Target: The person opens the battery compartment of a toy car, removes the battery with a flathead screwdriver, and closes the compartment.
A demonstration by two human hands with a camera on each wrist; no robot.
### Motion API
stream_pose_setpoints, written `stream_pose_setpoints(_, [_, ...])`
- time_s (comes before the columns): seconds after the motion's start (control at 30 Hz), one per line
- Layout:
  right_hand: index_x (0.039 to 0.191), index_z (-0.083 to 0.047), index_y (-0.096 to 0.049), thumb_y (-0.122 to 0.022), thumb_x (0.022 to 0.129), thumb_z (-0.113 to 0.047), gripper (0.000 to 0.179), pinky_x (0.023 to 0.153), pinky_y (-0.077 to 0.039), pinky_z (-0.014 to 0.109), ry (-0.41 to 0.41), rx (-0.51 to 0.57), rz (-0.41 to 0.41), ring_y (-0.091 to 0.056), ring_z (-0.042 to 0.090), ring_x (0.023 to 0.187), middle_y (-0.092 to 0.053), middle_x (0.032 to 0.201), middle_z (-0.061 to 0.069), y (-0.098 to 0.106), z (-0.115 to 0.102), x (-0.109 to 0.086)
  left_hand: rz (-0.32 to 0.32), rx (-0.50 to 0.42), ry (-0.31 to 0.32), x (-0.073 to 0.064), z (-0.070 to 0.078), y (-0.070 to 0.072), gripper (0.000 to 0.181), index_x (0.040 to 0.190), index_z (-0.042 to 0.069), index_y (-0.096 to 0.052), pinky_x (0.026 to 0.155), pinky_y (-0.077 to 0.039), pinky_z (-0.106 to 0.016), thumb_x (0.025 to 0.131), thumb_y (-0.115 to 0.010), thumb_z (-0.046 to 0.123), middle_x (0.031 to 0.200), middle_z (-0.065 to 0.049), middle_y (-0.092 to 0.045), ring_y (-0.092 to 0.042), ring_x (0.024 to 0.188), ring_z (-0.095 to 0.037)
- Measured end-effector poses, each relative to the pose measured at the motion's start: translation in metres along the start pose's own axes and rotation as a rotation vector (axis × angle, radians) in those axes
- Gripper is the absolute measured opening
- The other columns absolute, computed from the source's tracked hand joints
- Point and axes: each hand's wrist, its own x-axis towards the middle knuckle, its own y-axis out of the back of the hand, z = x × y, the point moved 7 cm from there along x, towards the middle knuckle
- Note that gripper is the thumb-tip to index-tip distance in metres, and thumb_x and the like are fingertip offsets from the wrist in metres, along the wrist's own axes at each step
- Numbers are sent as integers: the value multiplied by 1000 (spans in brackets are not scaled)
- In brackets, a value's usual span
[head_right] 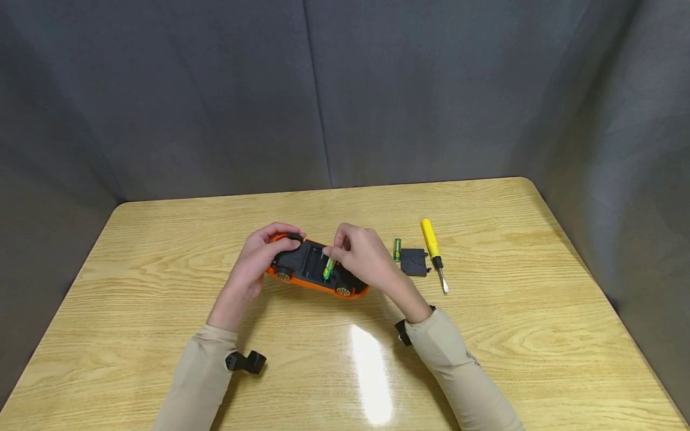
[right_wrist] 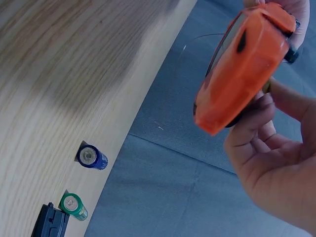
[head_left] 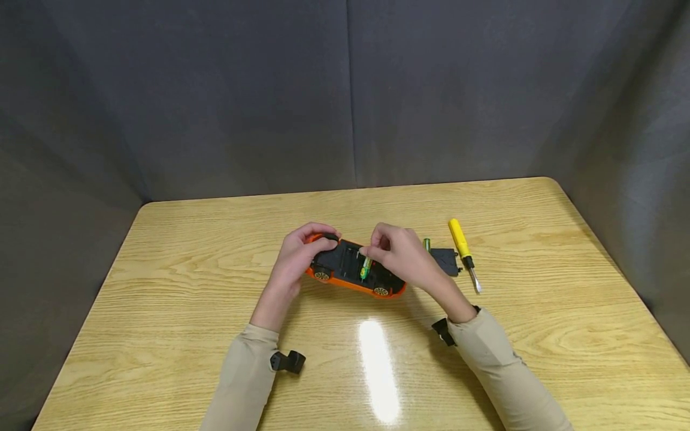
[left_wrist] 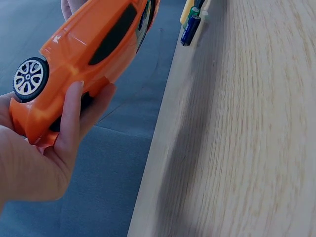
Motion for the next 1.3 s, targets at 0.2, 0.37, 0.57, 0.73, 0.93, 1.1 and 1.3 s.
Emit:
stream_pose_setpoints(0.2, [87,-10,-59,-79,93,-15,22,58,-43,31,14,-17,39,-53,16,64,-58,73,1,0,-3,0,14,9,6,-1,1,3,26,117,4,-73,84,-55,-33,92,-69,10,124,-10,-67,-62,102,-26])
stream_pose_setpoints(0.37, [94,-6,-66,-78,92,-10,13,64,-48,33,18,-12,60,-59,17,71,-64,81,3,1,-5,0,16,-8,9,-1,2,3,26,117,4,-73,85,-55,-33,92,-69,9,124,-10,-68,-63,104,-26])
stream_pose_setpoints(0.57, [99,-4,-72,-77,93,-10,10,69,-53,35,15,-4,60,-63,18,77,-67,88,4,0,-7,-1,20,-29,5,-1,2,5,25,117,4,-73,86,-55,-33,93,-68,8,124,-10,-68,-63,105,-26])
stream_pose_setpoints(0.73, [103,-2,-73,-77,94,-12,14,70,-53,36,-8,15,44,-63,19,79,-66,87,4,-2,-5,-1,29,-26,-3,-1,2,6,25,118,4,-73,88,-55,-33,93,-68,8,123,-9,-69,-63,107,-26])
stream_pose_setpoints(0.93, [108,1,-74,-76,95,-13,18,72,-52,38,-25,-40,30,-61,21,81,-66,91,8,-2,-7,-2,33,-26,-11,0,2,7,25,118,3,-73,91,-53,-34,93,-69,7,122,-8,-70,-62,110,-25])
stream_pose_setpoints(1.1, [109,0,-77,-76,96,-13,19,69,-50,36,-6,-82,42,-58,21,78,-66,91,8,-1,-9,-2,44,-34,-13,0,3,8,24,117,3,-73,92,-52,-35,93,-69,7,120,-8,-71,-62,110,-25])
stream_pose_setpoints(1.3, [106,0,-78,-76,95,-13,17,67,-48,35,31,-104,63,-57,20,76,-66,89,6,1,-13,-3,54,-37,-19,-1,4,9,23,115,4,-73,94,-51,-36,92,-69,6,117,-7,-72,-62,111,-24])
